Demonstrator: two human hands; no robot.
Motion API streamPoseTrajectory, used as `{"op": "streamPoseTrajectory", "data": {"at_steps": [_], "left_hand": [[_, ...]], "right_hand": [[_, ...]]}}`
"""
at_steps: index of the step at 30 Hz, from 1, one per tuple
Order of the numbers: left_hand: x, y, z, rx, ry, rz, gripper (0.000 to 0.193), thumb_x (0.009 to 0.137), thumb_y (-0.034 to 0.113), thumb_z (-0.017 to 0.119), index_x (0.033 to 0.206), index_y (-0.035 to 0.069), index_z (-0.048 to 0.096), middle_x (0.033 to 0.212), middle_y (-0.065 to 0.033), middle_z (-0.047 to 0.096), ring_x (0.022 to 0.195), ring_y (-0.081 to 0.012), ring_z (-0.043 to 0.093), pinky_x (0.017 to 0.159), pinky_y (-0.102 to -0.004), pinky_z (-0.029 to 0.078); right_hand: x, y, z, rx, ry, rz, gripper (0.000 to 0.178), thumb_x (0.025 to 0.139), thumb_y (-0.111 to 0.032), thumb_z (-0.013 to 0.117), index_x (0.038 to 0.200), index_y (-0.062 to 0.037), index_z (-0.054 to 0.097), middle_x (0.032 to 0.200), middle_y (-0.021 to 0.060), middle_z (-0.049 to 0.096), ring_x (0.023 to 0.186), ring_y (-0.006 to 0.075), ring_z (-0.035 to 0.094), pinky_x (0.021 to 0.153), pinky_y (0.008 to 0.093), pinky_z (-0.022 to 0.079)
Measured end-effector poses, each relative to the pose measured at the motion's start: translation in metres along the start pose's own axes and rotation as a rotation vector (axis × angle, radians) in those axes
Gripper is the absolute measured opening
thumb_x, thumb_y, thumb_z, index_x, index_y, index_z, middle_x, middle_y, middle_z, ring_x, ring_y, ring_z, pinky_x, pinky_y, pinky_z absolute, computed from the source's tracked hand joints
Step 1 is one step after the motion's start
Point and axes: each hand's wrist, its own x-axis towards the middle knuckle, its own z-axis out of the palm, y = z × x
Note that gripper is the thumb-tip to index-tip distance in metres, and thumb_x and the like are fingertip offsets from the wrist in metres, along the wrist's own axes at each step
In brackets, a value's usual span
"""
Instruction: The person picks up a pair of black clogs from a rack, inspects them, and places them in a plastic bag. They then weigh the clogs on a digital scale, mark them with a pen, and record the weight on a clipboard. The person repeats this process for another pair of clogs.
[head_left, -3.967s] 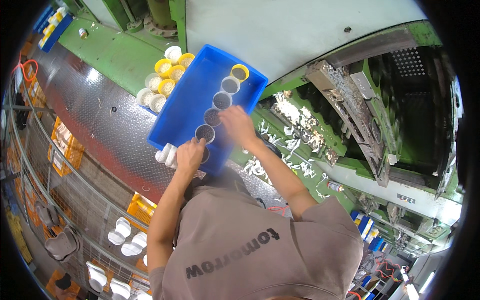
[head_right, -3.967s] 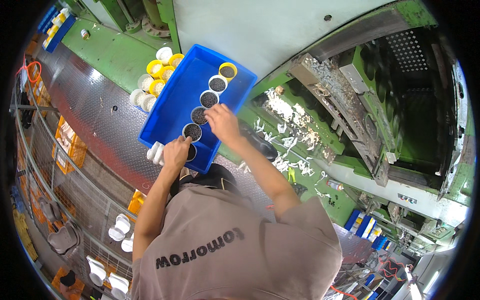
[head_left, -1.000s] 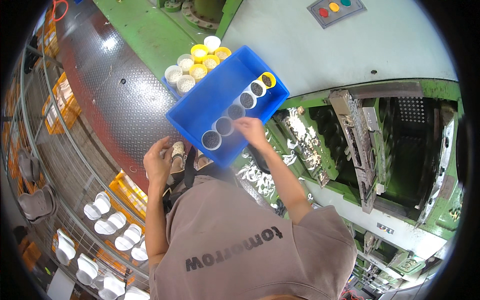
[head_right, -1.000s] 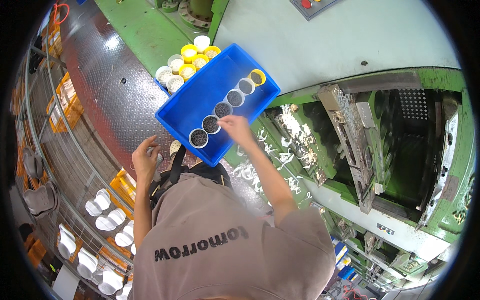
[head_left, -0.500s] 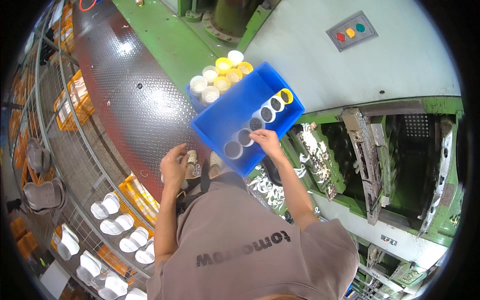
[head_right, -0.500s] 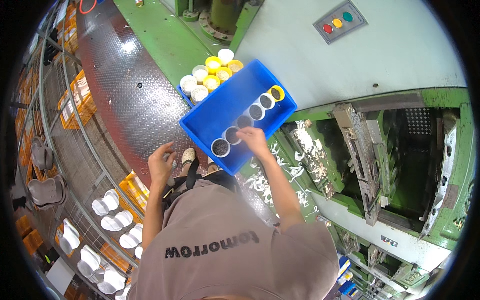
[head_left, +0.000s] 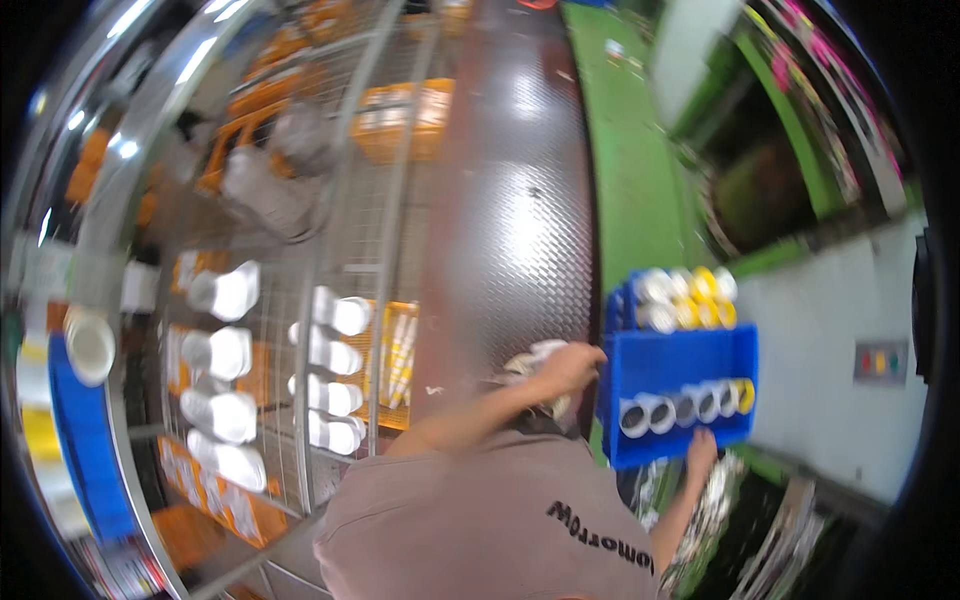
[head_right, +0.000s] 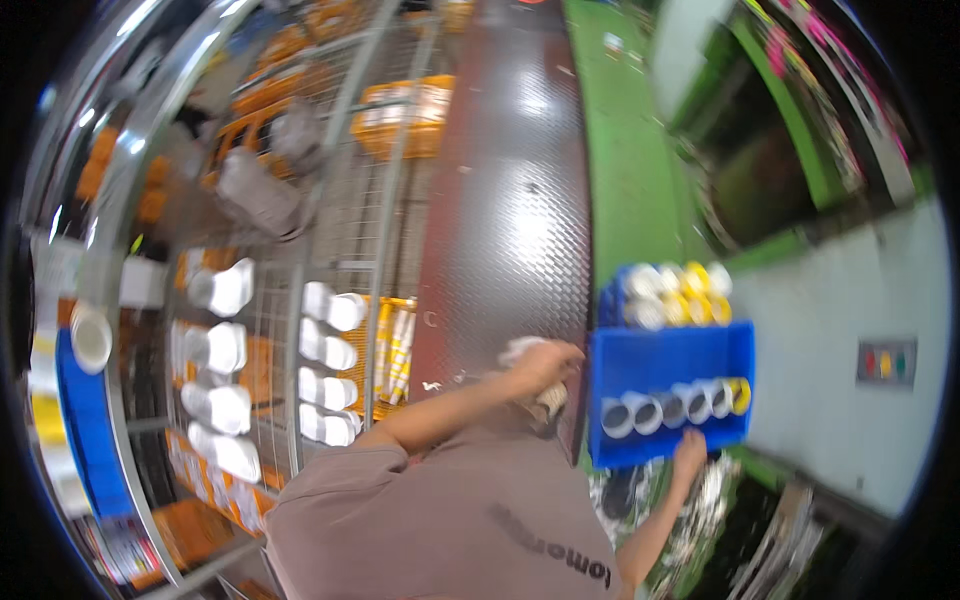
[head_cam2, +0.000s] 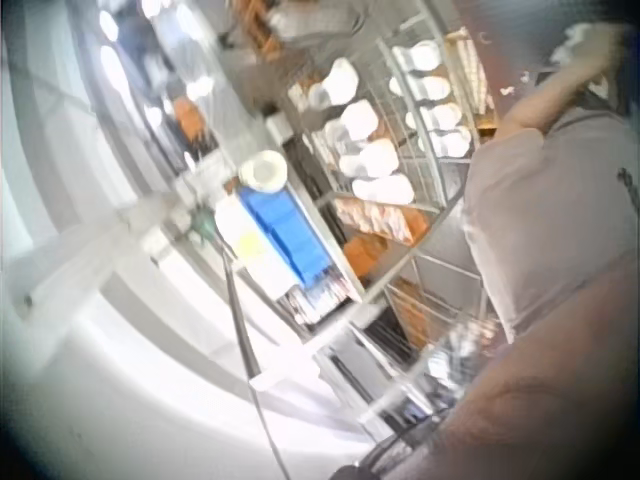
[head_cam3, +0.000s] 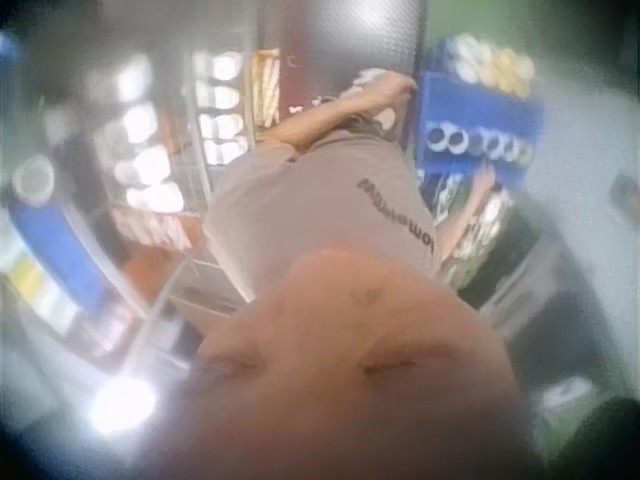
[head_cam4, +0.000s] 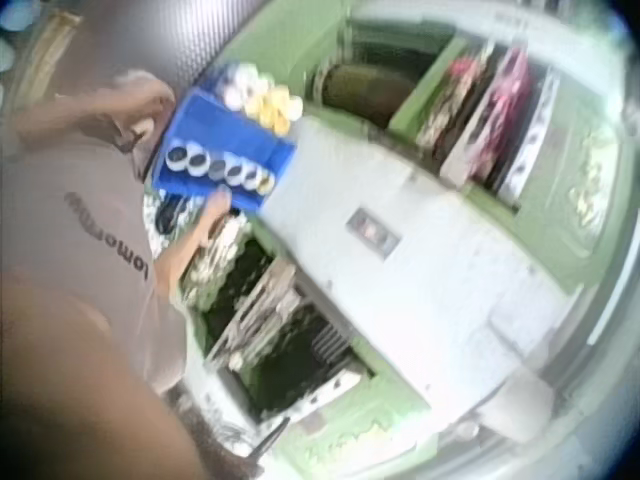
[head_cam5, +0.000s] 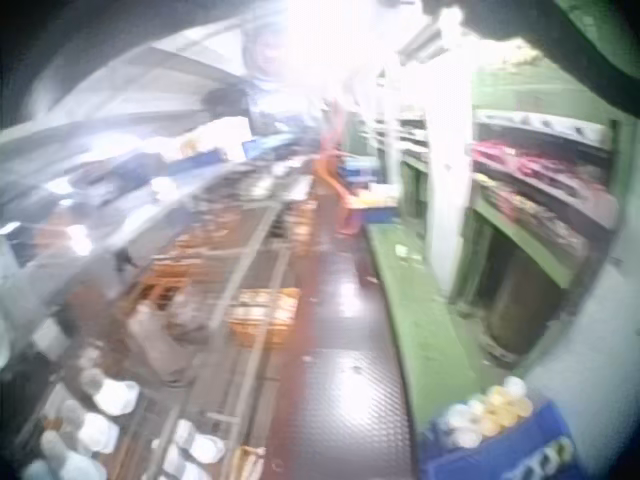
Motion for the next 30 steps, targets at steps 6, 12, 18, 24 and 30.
{"op": "streamPoseTrajectory", "data": {"at_steps": [6,12,18,24,30], "left_hand": [[0.019,0.026,0.003,0.147,-0.127,0.19,0.028,0.081,0.009,0.073,0.108,0.005,0.072,0.097,-0.0124,0.073,0.084,-0.0295,0.071,0.077,-0.0402,0.056],[0.042,0.07,0.045,0.326,-0.335,0.382,0.024,0.08,0.018,0.074,0.102,0.008,0.07,0.093,-0.0134,0.068,0.083,-0.0347,0.068,0.071,-0.0453,0.054],[0.053,0.071,0.082,0.523,-0.436,0.443,0.031,0.079,0.027,0.076,0.101,0.006,0.068,0.092,-0.0154,0.069,0.08,-0.0345,0.069,0.068,-0.0441,0.055],[0.058,0.062,0.1,0.547,-0.442,0.408,0.026,0.081,0.03,0.074,0.091,0.006,0.07,0.089,-0.0153,0.069,0.079,-0.0354,0.069,0.069,-0.0459,0.055],[0.057,0.057,0.106,0.577,-0.445,0.418,0.022,0.081,0.027,0.074,0.082,0.005,0.072,0.084,-0.0161,0.069,0.077,-0.0353,0.07,0.069,-0.0443,0.056]], "right_hand": [[0.025,-0.073,-0.094,0.16,-0.164,0.427,0.026,0.081,-0.03,0.072,0.093,-0.007,0.073,0.095,0.0138,0.071,0.091,0.0352,0.066,0.077,0.0465,0.051],[0.057,-0.041,-0.119,0.229,0.244,0.457,0.013,0.079,-0.017,0.075,0.087,-0.0078,0.072,0.105,0.0109,0.069,0.108,0.0314,0.06,0.102,0.0502,0.04],[0.104,-0.019,-0.108,0.195,-0.222,0.272,0.022,0.073,-0.029,0.078,0.078,-0.0086,0.071,0.092,0.0121,0.068,0.104,0.0323,0.061,0.104,0.0523,0.037],[0.118,-0.014,-0.096,0.047,-0.398,0.22,0.017,0.074,-0.024,0.076,0.082,-0.0082,0.073,0.09,0.0122,0.071,0.1,0.033,0.061,0.099,0.0482,0.04],[0.081,-0.011,-0.098,-0.023,-0.375,0.253,0.023,0.075,-0.025,0.076,0.088,-0.006,0.073,0.095,0.0138,0.072,0.102,0.0337,0.062,0.1,0.0479,0.038]]}}
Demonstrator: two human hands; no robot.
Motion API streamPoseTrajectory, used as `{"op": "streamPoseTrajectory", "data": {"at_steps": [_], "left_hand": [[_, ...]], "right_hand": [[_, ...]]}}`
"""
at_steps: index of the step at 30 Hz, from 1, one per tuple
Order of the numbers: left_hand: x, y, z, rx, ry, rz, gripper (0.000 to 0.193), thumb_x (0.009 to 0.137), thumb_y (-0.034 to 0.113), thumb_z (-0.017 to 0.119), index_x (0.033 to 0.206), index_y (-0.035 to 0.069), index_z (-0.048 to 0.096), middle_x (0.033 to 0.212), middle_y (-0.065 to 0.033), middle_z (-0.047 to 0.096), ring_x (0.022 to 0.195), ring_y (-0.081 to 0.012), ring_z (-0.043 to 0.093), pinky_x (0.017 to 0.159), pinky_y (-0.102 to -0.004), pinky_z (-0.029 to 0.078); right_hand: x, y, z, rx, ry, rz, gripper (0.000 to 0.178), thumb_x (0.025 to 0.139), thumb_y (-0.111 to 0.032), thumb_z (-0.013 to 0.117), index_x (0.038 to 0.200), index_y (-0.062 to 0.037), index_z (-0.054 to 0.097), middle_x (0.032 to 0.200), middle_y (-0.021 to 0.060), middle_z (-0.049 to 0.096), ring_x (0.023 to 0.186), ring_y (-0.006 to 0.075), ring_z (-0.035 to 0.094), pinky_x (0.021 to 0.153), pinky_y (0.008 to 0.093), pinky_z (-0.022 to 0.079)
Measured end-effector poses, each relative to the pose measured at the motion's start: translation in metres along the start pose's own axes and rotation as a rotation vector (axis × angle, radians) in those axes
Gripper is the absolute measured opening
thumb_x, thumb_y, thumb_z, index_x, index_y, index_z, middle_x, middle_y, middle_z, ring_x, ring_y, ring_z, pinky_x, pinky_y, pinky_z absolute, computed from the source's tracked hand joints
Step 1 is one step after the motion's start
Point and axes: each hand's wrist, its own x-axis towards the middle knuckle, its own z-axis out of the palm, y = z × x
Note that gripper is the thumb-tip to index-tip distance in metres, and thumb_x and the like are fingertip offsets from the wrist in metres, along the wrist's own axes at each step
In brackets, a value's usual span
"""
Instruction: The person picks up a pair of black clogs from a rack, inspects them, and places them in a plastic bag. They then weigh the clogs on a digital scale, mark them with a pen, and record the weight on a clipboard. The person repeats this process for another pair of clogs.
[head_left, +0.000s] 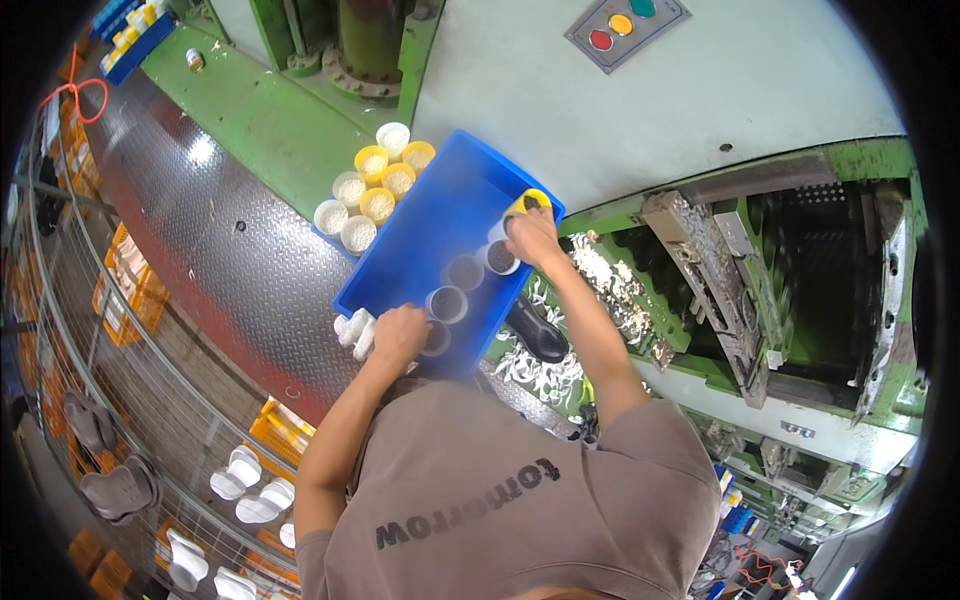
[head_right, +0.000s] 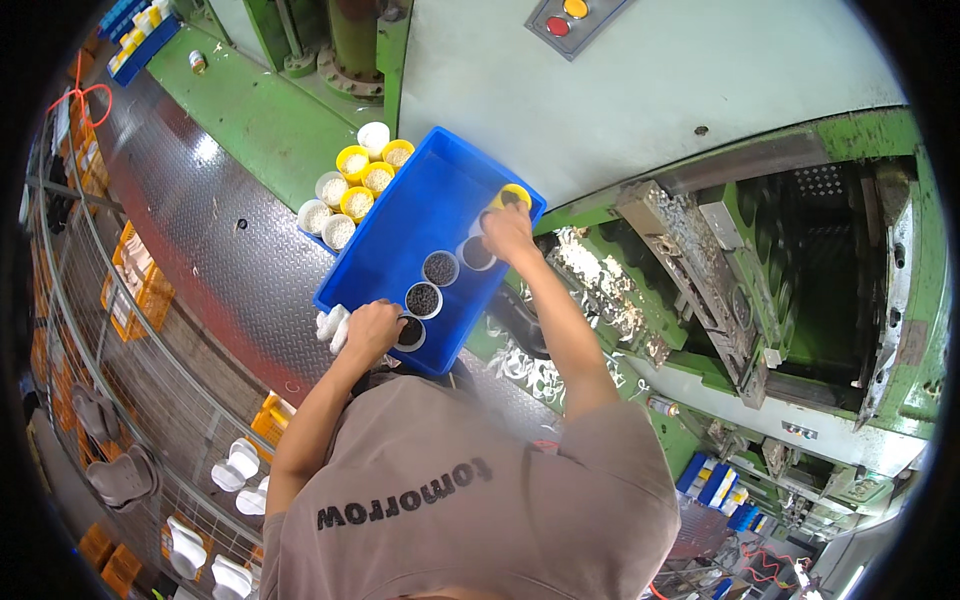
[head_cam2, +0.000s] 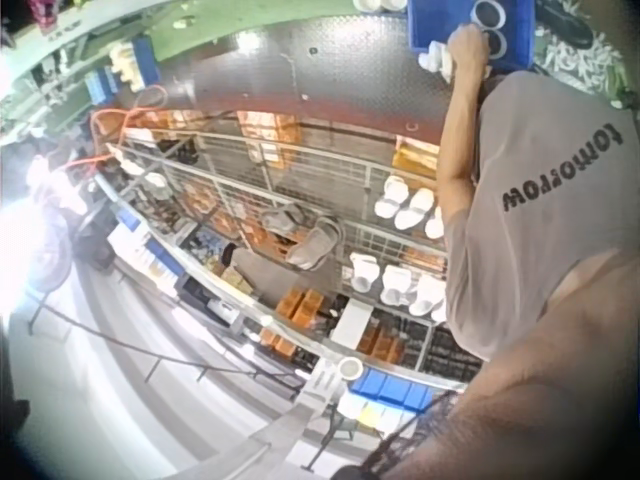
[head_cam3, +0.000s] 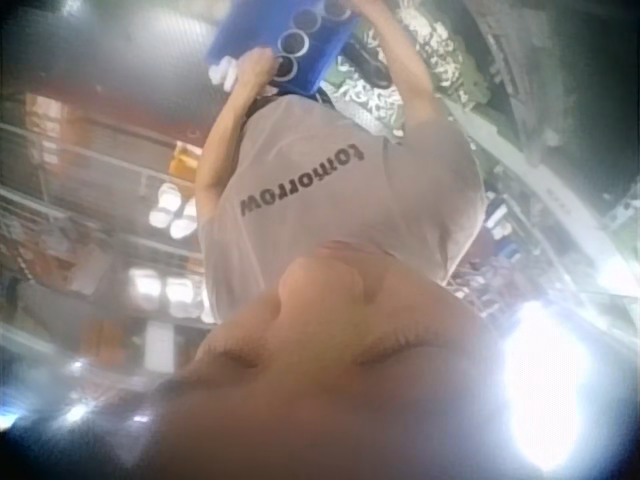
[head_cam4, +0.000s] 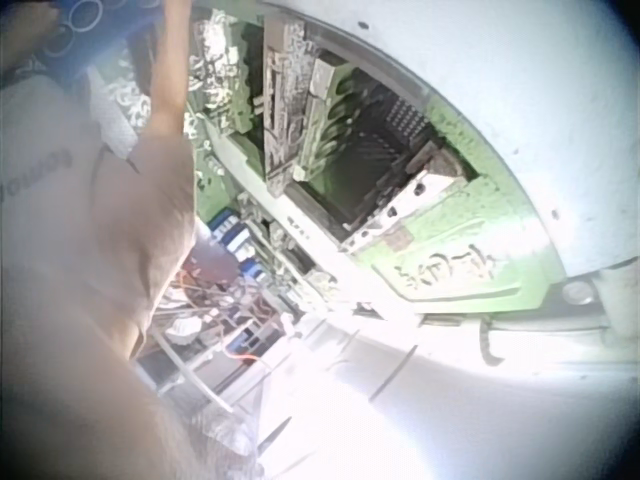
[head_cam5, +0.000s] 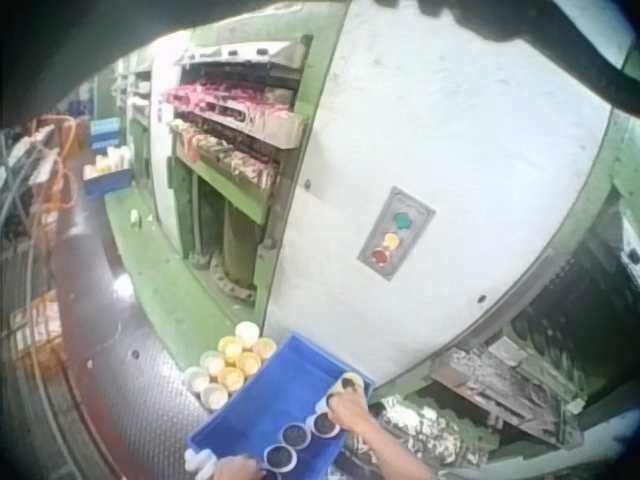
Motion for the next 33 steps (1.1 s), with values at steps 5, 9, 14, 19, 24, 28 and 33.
{"op": "streamPoseTrajectory", "data": {"at_steps": [5,9,14,19,24,28,33], "left_hand": [[0.0,-0.001,-0.003,0.009,-0.015,-0.014,0.023,0.083,0.028,0.073,0.083,0.006,0.074,0.085,-0.0168,0.07,0.078,-0.0351,0.071,0.069,-0.0437,0.057],[-0.001,-0.003,-0.003,0.02,-0.026,-0.017,0.023,0.083,0.028,0.072,0.081,0.006,0.074,0.084,-0.0175,0.071,0.078,-0.0354,0.071,0.069,-0.0441,0.057],[0.002,-0.007,0.007,0.021,0.025,-0.017,0.022,0.081,0.021,0.068,0.072,0.002,0.071,0.08,-0.021,0.069,0.072,-0.0378,0.07,0.066,-0.0465,0.057],[0.003,-0.005,0.015,0.034,0.04,-0.001,0.019,0.081,0.013,0.06,0.07,0.001,0.071,0.076,-0.0215,0.069,0.069,-0.0382,0.07,0.063,-0.0464,0.057],[0.002,0.009,0.028,-0.025,-0.059,0.023,0.021,0.082,0.016,0.06,0.071,0.003,0.072,0.078,-0.0226,0.069,0.07,-0.039,0.07,0.065,-0.0476,0.057],[0.0,0.017,0.028,-0.1,-0.096,0.036,0.023,0.083,0.028,0.067,0.079,0.007,0.074,0.075,-0.0211,0.069,0.072,-0.0398,0.069,0.067,-0.0489,0.056],[-0.013,0.01,-0.006,-0.229,-0.053,0.0,0.032,0.084,0.035,0.072,0.098,0.006,0.073,0.085,-0.0203,0.071,0.084,-0.0397,0.068,0.075,-0.0479,0.054]], "right_hand": [[-0.028,0.007,0.001,0.046,-0.015,0.079,0.028,0.075,-0.026,0.078,0.093,-0.0044,0.073,0.1,0.0139,0.071,0.107,0.0334,0.061,0.108,0.0571,0.032],[-0.041,-0.01,-0.013,-0.026,0.195,0.064,0.028,0.075,-0.028,0.08,0.091,-0.007,0.072,0.1,0.01,0.07,0.108,0.0293,0.06,0.111,0.0589,0.029],[-0.051,-0.072,-0.016,0.105,0.285,-0.162,0.024,0.078,-0.032,0.076,0.09,-0.0122,0.071,0.092,0.006,0.068,0.095,0.0253,0.058,0.082,0.0419,0.039],[-0.053,-0.101,0.021,0.086,0.314,-0.246,0.016,0.076,-0.025,0.071,0.085,-0.0118,0.07,0.086,0.0053,0.067,0.092,0.0237,0.058,0.078,0.0412,0.039],[-0.077,-0.09,0.034,0.048,0.209,-0.159,0.009,0.073,-0.018,0.068,0.078,-0.0099,0.068,0.082,0.0065,0.066,0.09,0.0246,0.059,0.077,0.0416,0.039],[-0.097,-0.084,0.029,0.129,0.215,-0.085,0.013,0.076,-0.023,0.07,0.077,-0.0096,0.069,0.084,0.0069,0.068,0.089,0.026,0.061,0.078,0.0431,0.039],[-0.111,-0.077,0.012,0.203,0.171,0.033,0.025,0.082,-0.036,0.072,0.085,-0.0116,0.071,0.087,0.0053,0.069,0.097,0.0239,0.06,0.087,0.041,0.04]]}}
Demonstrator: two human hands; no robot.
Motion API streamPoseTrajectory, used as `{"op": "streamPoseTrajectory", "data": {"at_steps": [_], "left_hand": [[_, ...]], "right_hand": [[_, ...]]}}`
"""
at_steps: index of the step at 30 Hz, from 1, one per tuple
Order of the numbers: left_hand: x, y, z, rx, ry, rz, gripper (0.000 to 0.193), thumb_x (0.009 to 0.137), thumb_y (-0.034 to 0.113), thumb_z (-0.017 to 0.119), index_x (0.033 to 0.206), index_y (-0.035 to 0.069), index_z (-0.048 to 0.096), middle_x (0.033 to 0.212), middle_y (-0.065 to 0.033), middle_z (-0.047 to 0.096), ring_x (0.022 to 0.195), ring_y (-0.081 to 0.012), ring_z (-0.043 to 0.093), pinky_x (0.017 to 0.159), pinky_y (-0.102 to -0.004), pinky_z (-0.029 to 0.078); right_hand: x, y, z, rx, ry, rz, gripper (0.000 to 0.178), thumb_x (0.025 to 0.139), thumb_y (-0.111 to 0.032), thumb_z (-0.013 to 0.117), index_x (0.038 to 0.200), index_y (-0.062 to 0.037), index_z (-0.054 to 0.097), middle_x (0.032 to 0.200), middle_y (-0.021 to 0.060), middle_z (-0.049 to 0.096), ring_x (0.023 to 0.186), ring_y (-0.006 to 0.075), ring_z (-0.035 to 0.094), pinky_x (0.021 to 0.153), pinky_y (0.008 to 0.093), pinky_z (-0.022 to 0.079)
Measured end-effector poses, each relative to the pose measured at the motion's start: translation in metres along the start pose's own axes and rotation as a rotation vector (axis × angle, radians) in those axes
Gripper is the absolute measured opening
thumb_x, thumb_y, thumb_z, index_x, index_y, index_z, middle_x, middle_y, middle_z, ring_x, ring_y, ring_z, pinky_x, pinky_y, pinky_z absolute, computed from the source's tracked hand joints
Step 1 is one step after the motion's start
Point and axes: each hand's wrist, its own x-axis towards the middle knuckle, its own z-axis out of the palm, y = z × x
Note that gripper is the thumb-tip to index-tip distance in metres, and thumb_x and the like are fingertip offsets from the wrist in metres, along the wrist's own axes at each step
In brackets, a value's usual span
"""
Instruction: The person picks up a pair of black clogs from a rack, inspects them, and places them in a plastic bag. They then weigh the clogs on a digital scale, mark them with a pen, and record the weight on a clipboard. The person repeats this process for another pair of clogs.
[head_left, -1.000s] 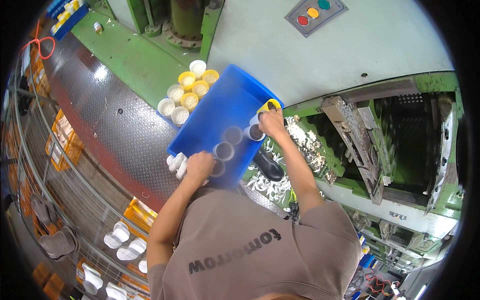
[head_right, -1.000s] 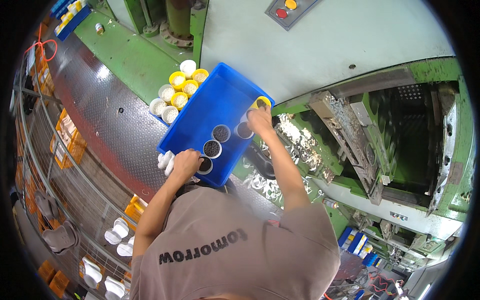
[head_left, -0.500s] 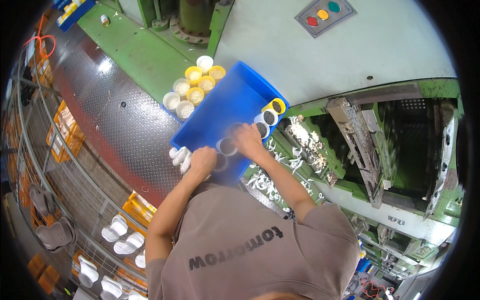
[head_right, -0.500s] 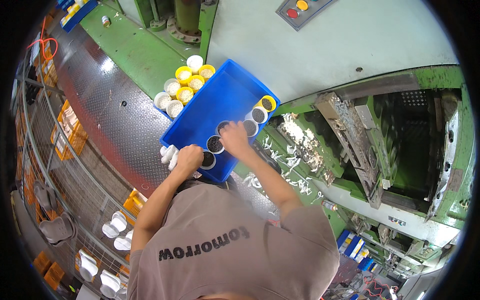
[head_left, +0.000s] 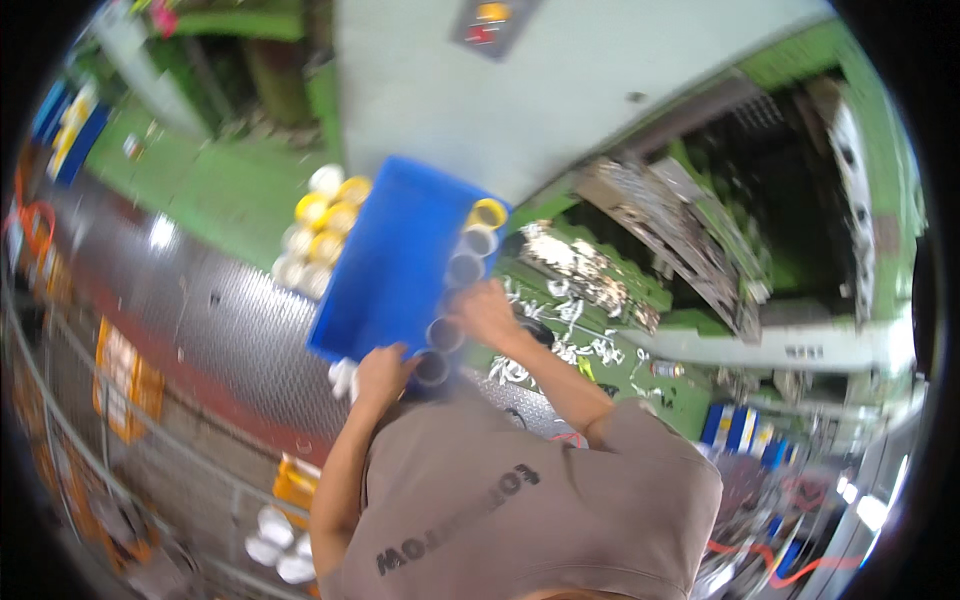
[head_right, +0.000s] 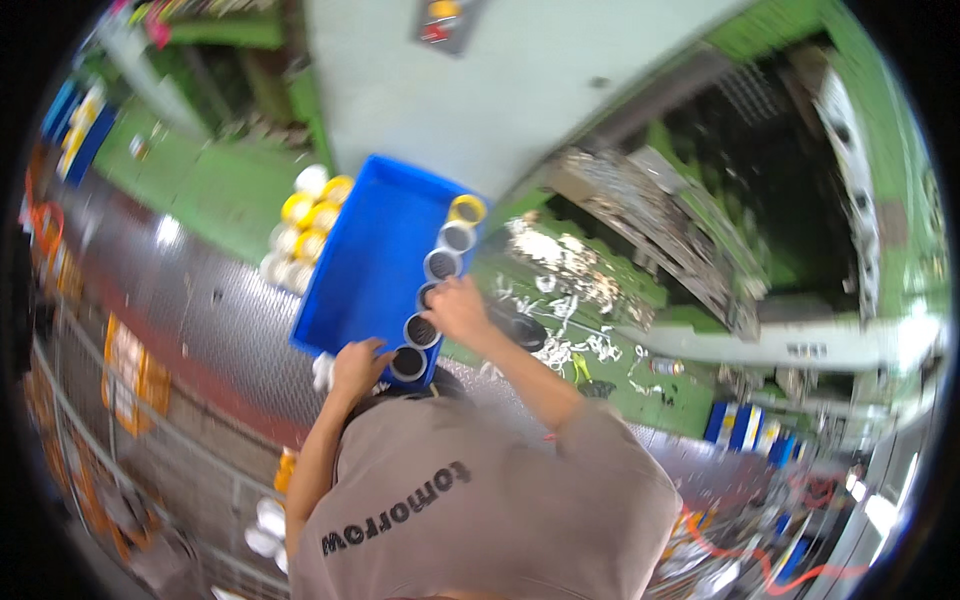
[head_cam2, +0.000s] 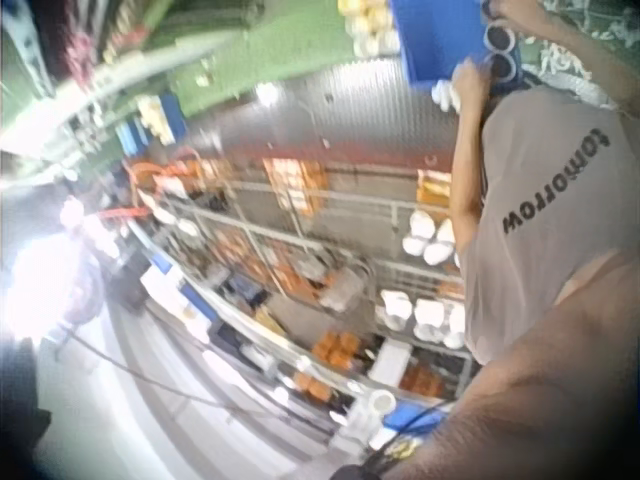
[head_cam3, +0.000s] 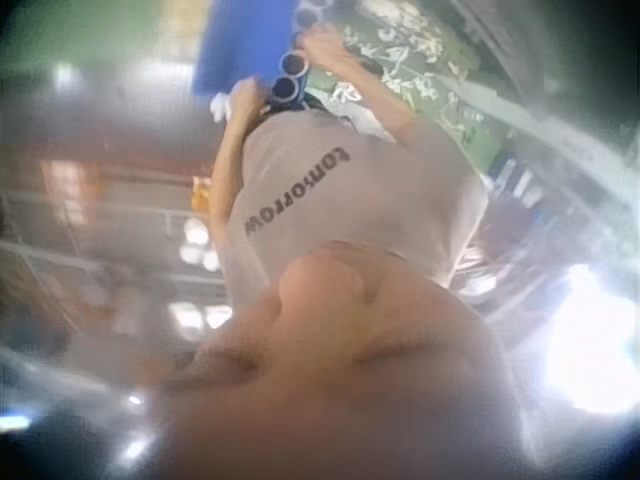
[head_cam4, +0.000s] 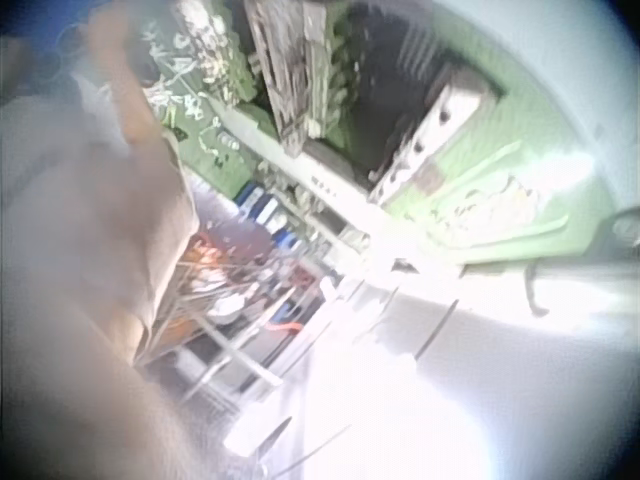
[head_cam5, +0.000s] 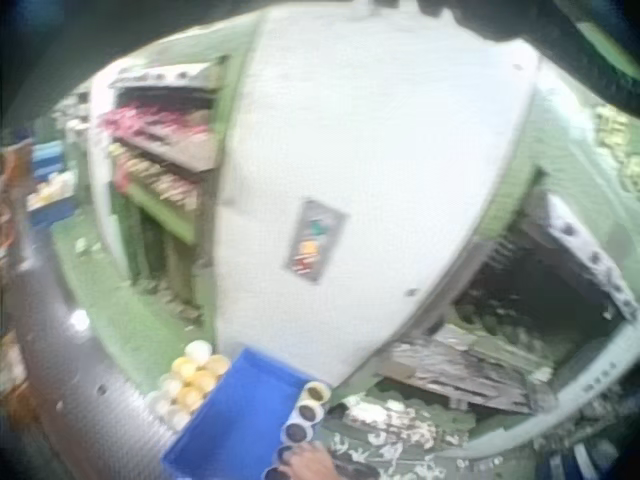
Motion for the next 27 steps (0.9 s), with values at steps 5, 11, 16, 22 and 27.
{"op": "streamPoseTrajectory", "data": {"at_steps": [5,11,16,22,27], "left_hand": [[-0.035,-0.03,-0.04,-0.161,0.164,-0.215,0.028,0.085,0.027,0.073,0.08,0.0,0.071,0.074,-0.0187,0.07,0.07,-0.0359,0.069,0.064,-0.0414,0.052],[-0.069,-0.099,-0.017,-0.309,-0.198,-0.351,0.043,0.089,0.034,0.07,0.095,-0.008,0.073,0.079,-0.0219,0.072,0.072,-0.0248,0.069,0.069,-0.0395,0.051],[-0.064,-0.094,0.015,-0.194,-0.348,-0.254,0.037,0.087,0.031,0.072,0.085,-0.007,0.07,0.069,-0.0126,0.068,0.063,-0.0162,0.057,0.062,-0.0372,0.046],[-0.081,-0.144,0.092,-0.217,-0.445,-0.152,0.025,0.083,0.021,0.073,0.087,-0.004,0.072,0.073,-0.0159,0.071,0.069,-0.019,0.068,0.063,-0.0342,0.051],[-0.1,-0.116,0.123,0.255,-0.364,0.018,0.024,0.081,0.029,0.075,0.083,0.006,0.073,0.078,-0.0155,0.072,0.072,-0.0349,0.071,0.065,-0.0439,0.054]], "right_hand": [[-0.019,0.007,-0.016,0.146,0.214,0.146,0.019,0.088,-0.031,0.065,0.087,-0.012,0.069,0.085,0.0062,0.067,0.091,0.0265,0.063,0.084,0.0454,0.043],[-0.059,-0.01,-0.011,0.333,0.38,0.367,0.014,0.087,-0.024,0.066,0.087,-0.0105,0.068,0.086,0.007,0.066,0.089,0.0282,0.062,0.082,0.0422,0.045],[-0.126,-0.039,0.019,0.375,0.446,0.656,0.01,0.085,-0.02,0.069,0.086,-0.0104,0.068,0.085,0.0078,0.066,0.088,0.0285,0.064,0.082,0.0426,0.047],[-0.28,-0.058,0.101,0.341,0.186,1.101,0.015,0.085,-0.024,0.066,0.092,-0.0107,0.069,0.091,0.0134,0.069,0.089,0.0357,0.067,0.079,0.0482,0.053],[-0.422,-0.015,0.194,0.559,-0.006,1.493,0.029,0.081,-0.032,0.066,0.096,-0.0082,0.073,0.096,0.0163,0.073,0.094,0.0366,0.069,0.086,0.0442,0.054]]}}
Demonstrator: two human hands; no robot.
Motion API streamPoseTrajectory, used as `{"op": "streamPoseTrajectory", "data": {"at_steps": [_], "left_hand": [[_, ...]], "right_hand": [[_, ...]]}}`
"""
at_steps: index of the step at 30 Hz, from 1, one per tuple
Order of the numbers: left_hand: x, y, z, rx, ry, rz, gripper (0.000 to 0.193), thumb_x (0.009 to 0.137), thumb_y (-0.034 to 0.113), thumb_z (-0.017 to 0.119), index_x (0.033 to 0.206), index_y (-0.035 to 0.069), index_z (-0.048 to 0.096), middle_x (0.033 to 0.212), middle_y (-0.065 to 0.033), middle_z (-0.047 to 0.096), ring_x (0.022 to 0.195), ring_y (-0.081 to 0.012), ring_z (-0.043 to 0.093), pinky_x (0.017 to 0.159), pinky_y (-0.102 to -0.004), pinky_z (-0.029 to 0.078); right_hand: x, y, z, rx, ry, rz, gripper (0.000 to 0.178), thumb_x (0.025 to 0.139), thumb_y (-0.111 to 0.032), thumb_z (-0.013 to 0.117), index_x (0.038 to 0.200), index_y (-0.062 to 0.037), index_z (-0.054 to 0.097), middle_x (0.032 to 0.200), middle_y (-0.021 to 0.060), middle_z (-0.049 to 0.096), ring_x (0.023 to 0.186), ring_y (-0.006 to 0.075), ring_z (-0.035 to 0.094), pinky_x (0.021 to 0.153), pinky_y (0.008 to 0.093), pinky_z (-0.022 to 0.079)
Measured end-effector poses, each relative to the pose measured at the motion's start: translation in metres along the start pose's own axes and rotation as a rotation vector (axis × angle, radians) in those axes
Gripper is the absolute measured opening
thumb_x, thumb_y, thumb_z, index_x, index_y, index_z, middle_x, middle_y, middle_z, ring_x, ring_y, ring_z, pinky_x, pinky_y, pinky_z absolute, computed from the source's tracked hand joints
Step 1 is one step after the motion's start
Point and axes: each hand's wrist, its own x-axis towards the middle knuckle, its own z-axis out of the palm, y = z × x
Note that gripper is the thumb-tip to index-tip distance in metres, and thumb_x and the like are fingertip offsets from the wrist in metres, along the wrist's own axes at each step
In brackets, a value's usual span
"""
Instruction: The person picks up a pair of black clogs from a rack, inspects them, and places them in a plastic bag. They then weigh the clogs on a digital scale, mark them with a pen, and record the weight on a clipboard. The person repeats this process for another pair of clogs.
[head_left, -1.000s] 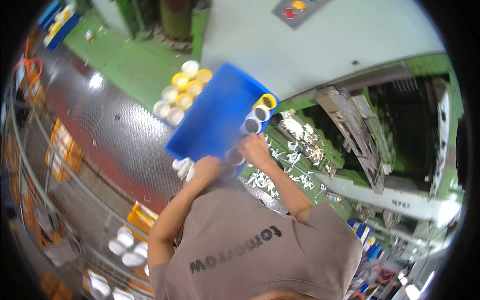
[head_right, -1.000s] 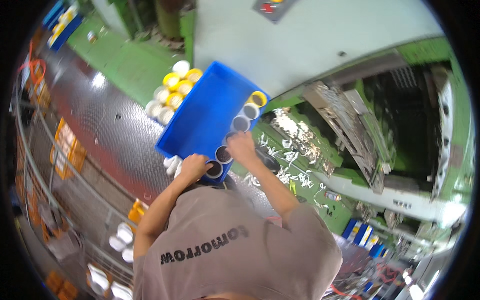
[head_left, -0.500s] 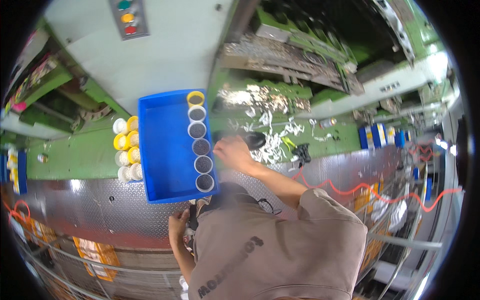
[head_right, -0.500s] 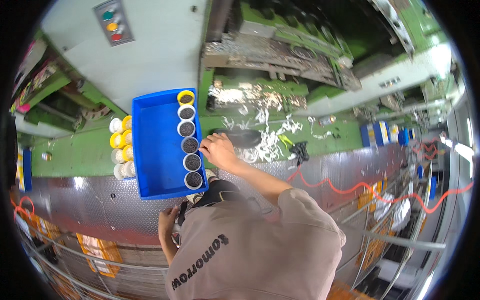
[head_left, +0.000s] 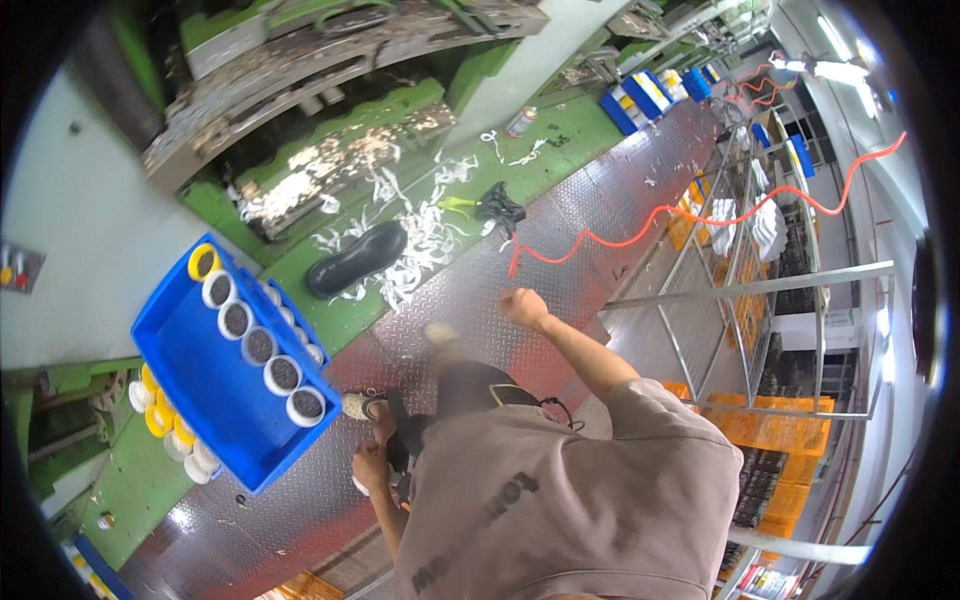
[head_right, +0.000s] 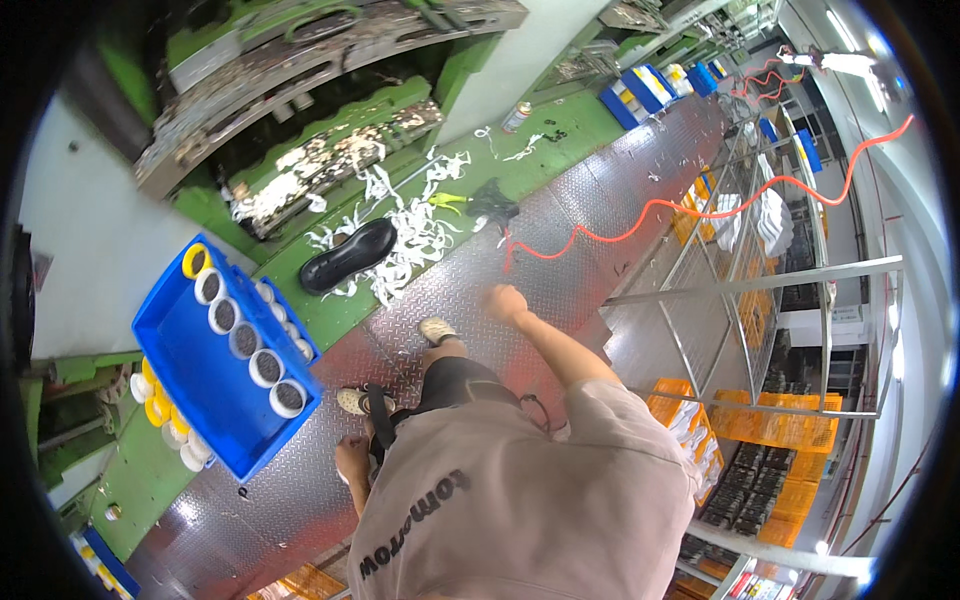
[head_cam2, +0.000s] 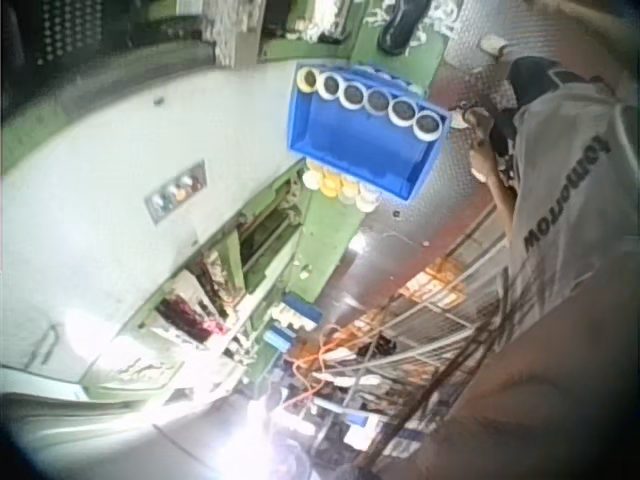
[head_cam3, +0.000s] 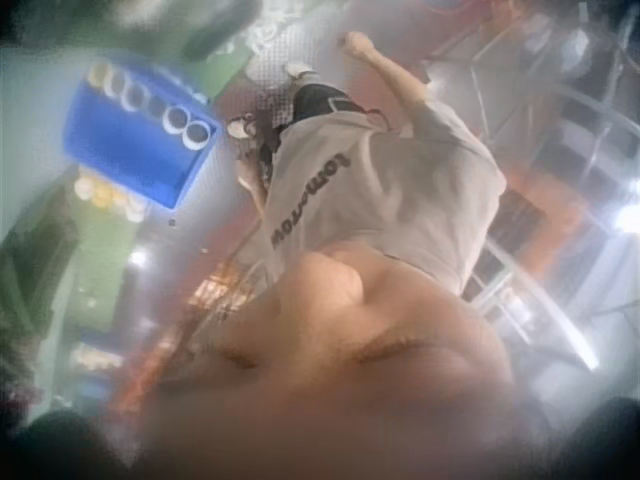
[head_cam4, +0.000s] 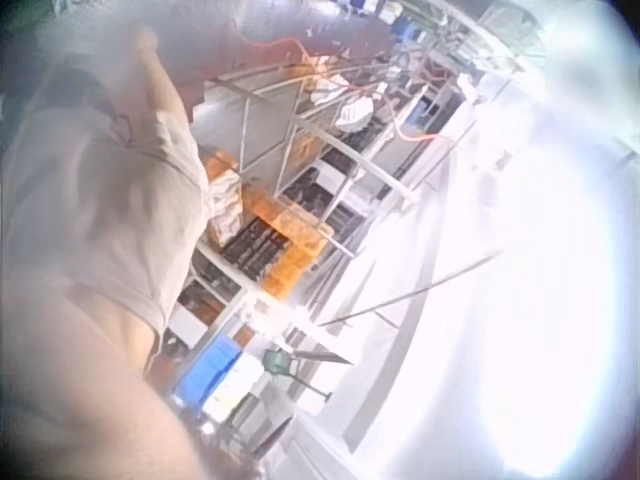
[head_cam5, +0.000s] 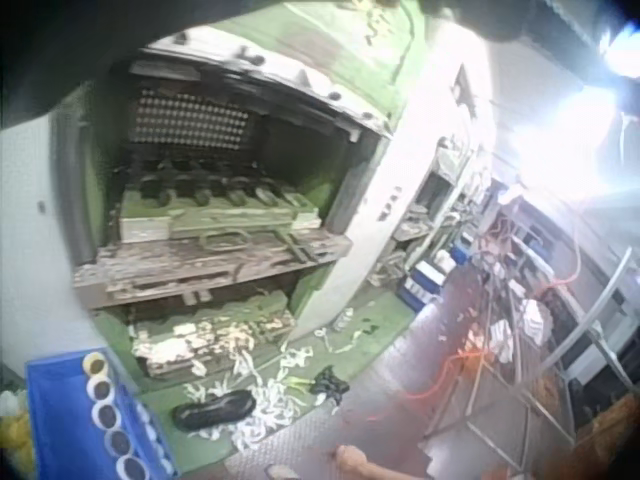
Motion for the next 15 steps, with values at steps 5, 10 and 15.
{"op": "streamPoseTrajectory", "data": {"at_steps": [5,10,15], "left_hand": [[0.001,0.059,0.053,0.254,0.018,-0.004,0.019,0.08,0.026,0.075,0.084,0.008,0.072,0.082,-0.0167,0.072,0.077,-0.0379,0.07,0.068,-0.0466,0.053],[-0.008,0.142,0.153,-0.1,0.12,-0.128,0.019,0.073,0.018,0.072,0.085,0.004,0.074,0.075,-0.0185,0.071,0.073,-0.0341,0.071,0.066,-0.0428,0.054],[-0.054,0.185,0.245,0.06,0.0,-0.202,0.019,0.072,0.019,0.079,0.084,0.005,0.075,0.077,-0.0167,0.072,0.074,-0.0292,0.073,0.069,-0.0405,0.055]], "right_hand": [[0.13,0.141,0.037,0.16,-0.065,0.273,0.038,0.079,-0.033,0.063,0.103,-0.0059,0.074,0.104,0.0238,0.071,0.101,0.0356,0.07,0.087,0.0446,0.056],[0.26,0.223,0.106,0.162,-0.132,0.239,0.034,0.085,-0.027,0.061,0.106,-0.0028,0.072,0.104,0.0252,0.07,0.105,0.0352,0.068,0.091,0.0428,0.053],[0.303,0.238,0.154,0.338,-0.075,0.236,0.028,0.089,-0.023,0.057,0.106,-0.0031,0.068,0.09,0.0189,0.062,0.09,0.0307,0.06,0.079,0.0402,0.05]]}}
